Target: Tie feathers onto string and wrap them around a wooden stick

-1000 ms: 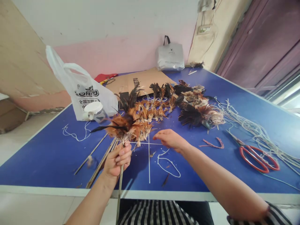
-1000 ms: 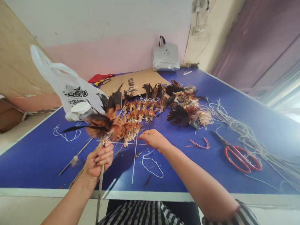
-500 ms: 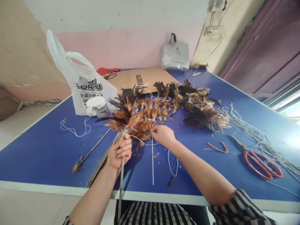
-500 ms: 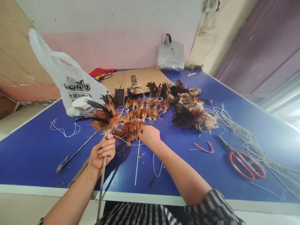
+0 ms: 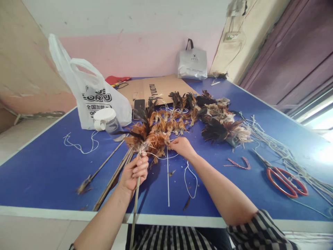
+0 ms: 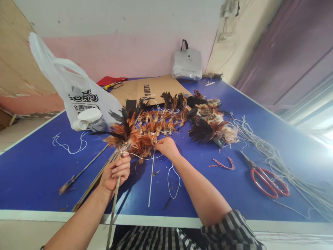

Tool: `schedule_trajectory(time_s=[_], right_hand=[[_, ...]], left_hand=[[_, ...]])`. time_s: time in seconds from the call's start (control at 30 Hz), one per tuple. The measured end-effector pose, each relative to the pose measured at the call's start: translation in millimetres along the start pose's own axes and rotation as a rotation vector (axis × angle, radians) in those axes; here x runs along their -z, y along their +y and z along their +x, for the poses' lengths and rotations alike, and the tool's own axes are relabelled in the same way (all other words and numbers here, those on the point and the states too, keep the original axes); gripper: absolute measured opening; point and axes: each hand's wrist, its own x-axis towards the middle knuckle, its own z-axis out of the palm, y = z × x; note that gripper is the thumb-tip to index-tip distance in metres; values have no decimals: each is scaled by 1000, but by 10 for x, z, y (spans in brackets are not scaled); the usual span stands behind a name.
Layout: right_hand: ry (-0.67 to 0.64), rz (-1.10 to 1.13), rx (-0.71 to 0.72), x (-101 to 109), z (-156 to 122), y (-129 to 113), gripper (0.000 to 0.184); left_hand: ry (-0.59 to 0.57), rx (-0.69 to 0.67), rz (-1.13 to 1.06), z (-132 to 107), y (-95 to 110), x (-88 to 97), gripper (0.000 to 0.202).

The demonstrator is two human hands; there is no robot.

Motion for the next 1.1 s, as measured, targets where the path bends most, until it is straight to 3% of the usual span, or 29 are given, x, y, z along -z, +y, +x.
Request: schedule_trajectory(time_s=[0.17, 0.27, 0.33, 0.6, 0.8, 1.1], right_hand=[[-11, 739, -155, 143, -91, 79, 22], [3, 1103, -108, 162, -242, 9, 30], [4, 1191, -70, 116, -391, -87, 28], [-83, 1127, -64, -308, -899, -462, 25], [-134, 1043, -6, -434, -899, -533, 19], [-81, 766, 21, -459, -829, -498, 12]], left_hand=[[-2, -20, 1, 22, -3, 3, 22], [17, -25, 3, 41, -3, 1, 25], [34, -28, 11, 48, -4, 2, 27], [138, -71, 207, 77, -60, 10, 12], [195, -144, 491, 108, -103, 44, 12], [256, -170, 579, 102, -125, 15, 18]])
